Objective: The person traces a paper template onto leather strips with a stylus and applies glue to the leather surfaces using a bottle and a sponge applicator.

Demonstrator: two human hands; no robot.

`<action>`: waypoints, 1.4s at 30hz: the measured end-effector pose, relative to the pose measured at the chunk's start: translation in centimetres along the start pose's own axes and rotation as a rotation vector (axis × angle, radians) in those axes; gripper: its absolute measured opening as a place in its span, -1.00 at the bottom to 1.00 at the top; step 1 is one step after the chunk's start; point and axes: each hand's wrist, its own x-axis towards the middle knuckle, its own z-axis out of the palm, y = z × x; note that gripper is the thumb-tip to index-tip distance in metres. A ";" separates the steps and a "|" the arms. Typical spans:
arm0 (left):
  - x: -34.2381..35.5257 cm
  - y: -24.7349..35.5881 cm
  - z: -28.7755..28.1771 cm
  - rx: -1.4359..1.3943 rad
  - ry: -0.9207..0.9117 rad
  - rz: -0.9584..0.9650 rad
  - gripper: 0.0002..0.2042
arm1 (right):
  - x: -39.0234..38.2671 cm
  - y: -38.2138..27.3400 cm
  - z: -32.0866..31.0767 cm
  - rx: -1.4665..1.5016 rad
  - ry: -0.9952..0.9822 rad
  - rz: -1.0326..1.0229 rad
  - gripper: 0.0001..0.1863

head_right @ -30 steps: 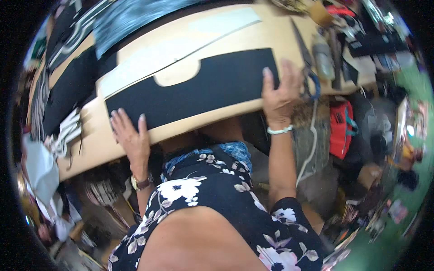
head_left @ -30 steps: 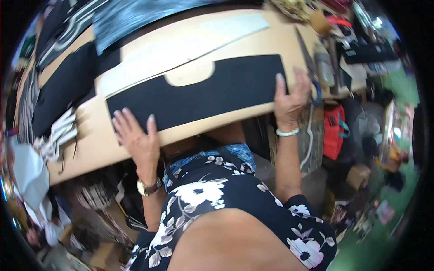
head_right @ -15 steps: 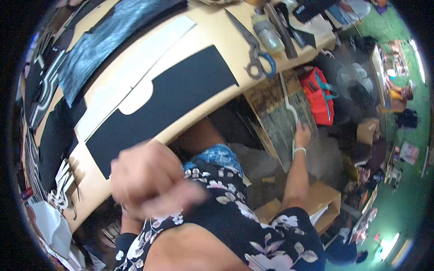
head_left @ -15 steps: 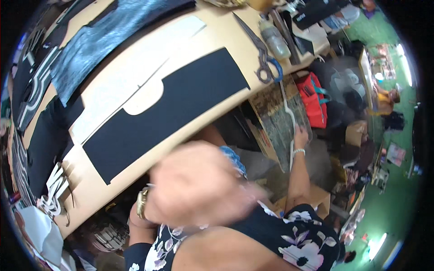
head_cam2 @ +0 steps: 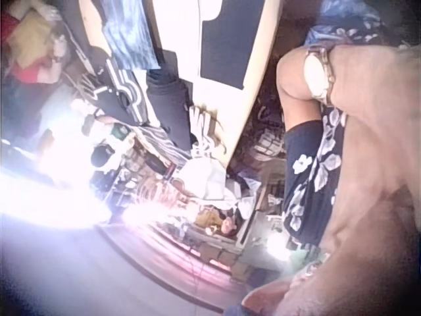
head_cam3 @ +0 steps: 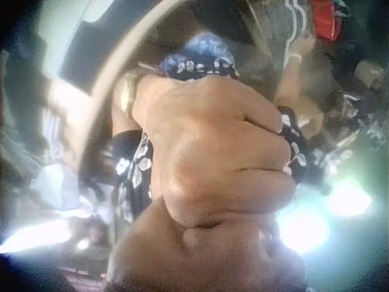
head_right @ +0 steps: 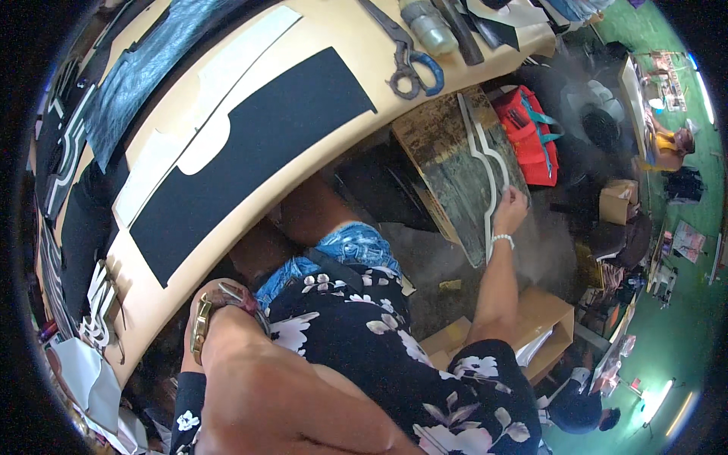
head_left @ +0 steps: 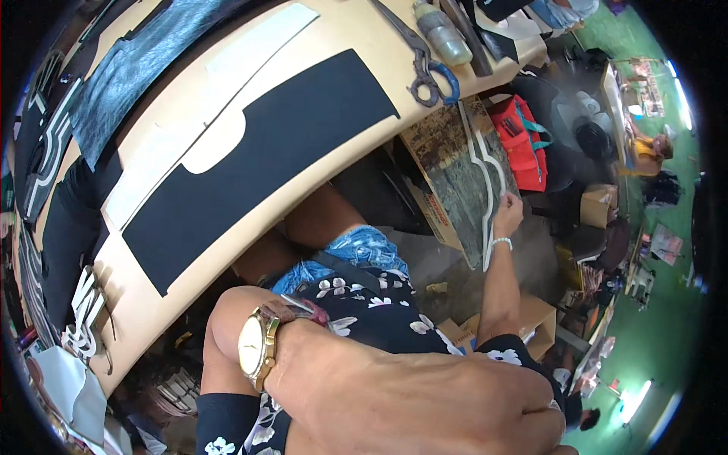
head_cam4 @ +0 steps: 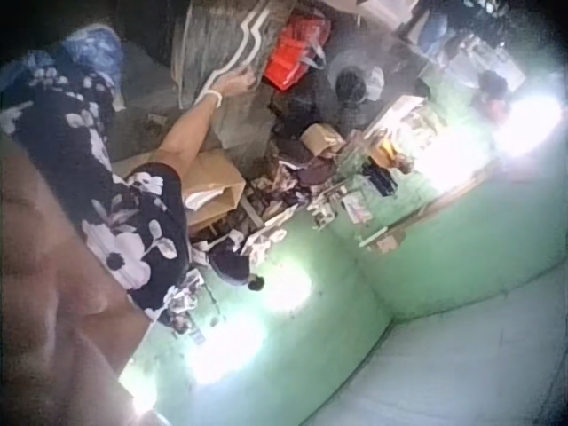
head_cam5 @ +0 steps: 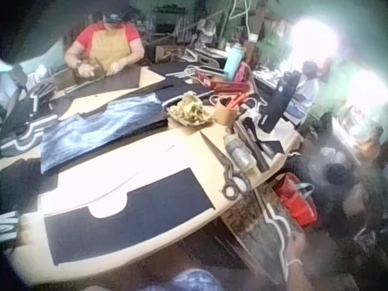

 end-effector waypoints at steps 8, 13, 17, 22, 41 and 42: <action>0.1 -0.8 1.0 -0.062 -0.130 0.090 -0.73 | -4.4 -2.0 -9.3 0.530 0.061 0.113 -0.83; 2.7 0.8 -0.5 -0.143 -0.255 -0.255 -0.75 | -4.0 -13.7 -13.1 0.520 0.095 -0.348 -0.81; 1.1 -0.2 -1.0 0.324 -0.216 -0.030 -0.83 | -2.4 -23.6 -13.9 0.336 0.051 -0.851 -0.78; 0.7 -2.9 -9.8 1.084 -0.376 -0.222 -0.70 | -2.1 -34.8 -8.5 0.530 -0.088 -1.323 -0.77; -6.8 -3.2 -23.5 1.077 0.334 -0.837 -0.80 | 12.1 -29.7 0.6 0.076 0.140 -0.681 -0.45; -7.1 -3.3 -23.7 1.086 0.346 -0.834 -0.80 | 12.2 -29.4 1.0 0.093 0.080 -0.673 -0.43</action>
